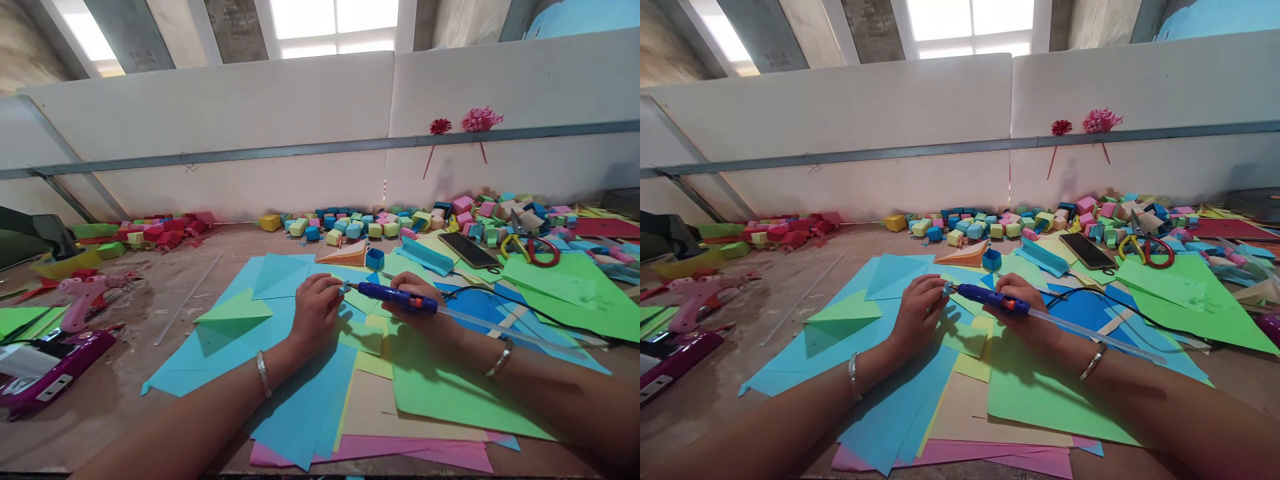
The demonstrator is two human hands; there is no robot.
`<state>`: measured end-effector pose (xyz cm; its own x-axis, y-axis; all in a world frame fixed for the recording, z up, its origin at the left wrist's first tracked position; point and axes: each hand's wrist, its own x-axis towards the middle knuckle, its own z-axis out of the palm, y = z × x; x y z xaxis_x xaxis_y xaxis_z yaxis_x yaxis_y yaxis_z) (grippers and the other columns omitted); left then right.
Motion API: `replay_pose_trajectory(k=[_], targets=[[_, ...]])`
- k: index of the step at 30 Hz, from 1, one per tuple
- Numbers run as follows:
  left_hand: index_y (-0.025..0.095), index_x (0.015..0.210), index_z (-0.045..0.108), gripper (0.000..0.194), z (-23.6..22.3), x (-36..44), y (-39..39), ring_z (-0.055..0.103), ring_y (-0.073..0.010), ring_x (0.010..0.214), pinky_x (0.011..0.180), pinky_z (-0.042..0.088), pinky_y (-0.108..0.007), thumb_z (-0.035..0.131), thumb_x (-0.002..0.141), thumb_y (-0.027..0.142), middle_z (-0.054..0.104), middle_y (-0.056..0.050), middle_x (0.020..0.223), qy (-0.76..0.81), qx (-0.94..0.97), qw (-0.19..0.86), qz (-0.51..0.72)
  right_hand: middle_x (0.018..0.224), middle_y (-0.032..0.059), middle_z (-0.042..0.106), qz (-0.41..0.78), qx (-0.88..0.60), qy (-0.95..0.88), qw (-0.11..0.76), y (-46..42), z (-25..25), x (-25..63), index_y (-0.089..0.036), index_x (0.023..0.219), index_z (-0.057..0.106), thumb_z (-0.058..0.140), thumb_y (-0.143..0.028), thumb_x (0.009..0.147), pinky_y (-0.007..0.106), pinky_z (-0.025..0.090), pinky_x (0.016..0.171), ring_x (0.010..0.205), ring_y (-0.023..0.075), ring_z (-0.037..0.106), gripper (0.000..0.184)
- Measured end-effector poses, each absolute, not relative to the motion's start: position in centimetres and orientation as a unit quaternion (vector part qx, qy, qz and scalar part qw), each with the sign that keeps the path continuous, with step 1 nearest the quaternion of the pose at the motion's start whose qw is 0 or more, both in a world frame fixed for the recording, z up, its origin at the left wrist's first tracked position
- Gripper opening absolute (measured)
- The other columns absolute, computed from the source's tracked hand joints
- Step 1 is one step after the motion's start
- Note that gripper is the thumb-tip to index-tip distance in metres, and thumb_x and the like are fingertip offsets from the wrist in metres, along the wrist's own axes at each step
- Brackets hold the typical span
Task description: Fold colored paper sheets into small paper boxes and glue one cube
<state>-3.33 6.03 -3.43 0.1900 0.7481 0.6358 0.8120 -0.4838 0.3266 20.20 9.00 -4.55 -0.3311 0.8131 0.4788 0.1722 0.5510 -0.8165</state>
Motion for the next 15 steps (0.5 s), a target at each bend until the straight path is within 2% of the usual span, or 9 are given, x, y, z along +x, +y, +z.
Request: replay_pose_trajectory(k=[8, 15], targets=[[0.021, 0.095, 0.071, 0.019, -3.45, -3.33, 6.0, 0.057, -0.0258, 0.108, 0.091, 0.044, -0.045, 0.053, 0.089, 0.016, 0.072, -0.007, 0.102, -0.501, -0.774, 0.04, -0.385, 0.085, 0.0036, 0.053, 0.315, -0.336, -0.749, 0.477, 9.27, -4.64, 20.27, -0.019, 0.062, 0.057, 0.07, -0.035, 0.078, 0.031, 0.047, 0.06, 0.07, 0.0155, 0.054, 0.026], [0.021, 0.088, 0.07, 0.017, -3.56, -3.4, 6.15, 0.058, -0.0259, 0.107, 0.091, 0.045, -0.044, 0.053, 0.089, 0.018, 0.072, -0.007, 0.1, -0.51, -0.768, 0.037, -0.386, 0.087, 0.0035, 0.053, 0.322, -0.327, -0.757, 0.466, 9.09, -4.73, 20.23, -0.019, 0.065, 0.053, 0.069, -0.034, 0.078, 0.029, 0.046, 0.056, 0.068, 0.0146, 0.052, 0.025]])
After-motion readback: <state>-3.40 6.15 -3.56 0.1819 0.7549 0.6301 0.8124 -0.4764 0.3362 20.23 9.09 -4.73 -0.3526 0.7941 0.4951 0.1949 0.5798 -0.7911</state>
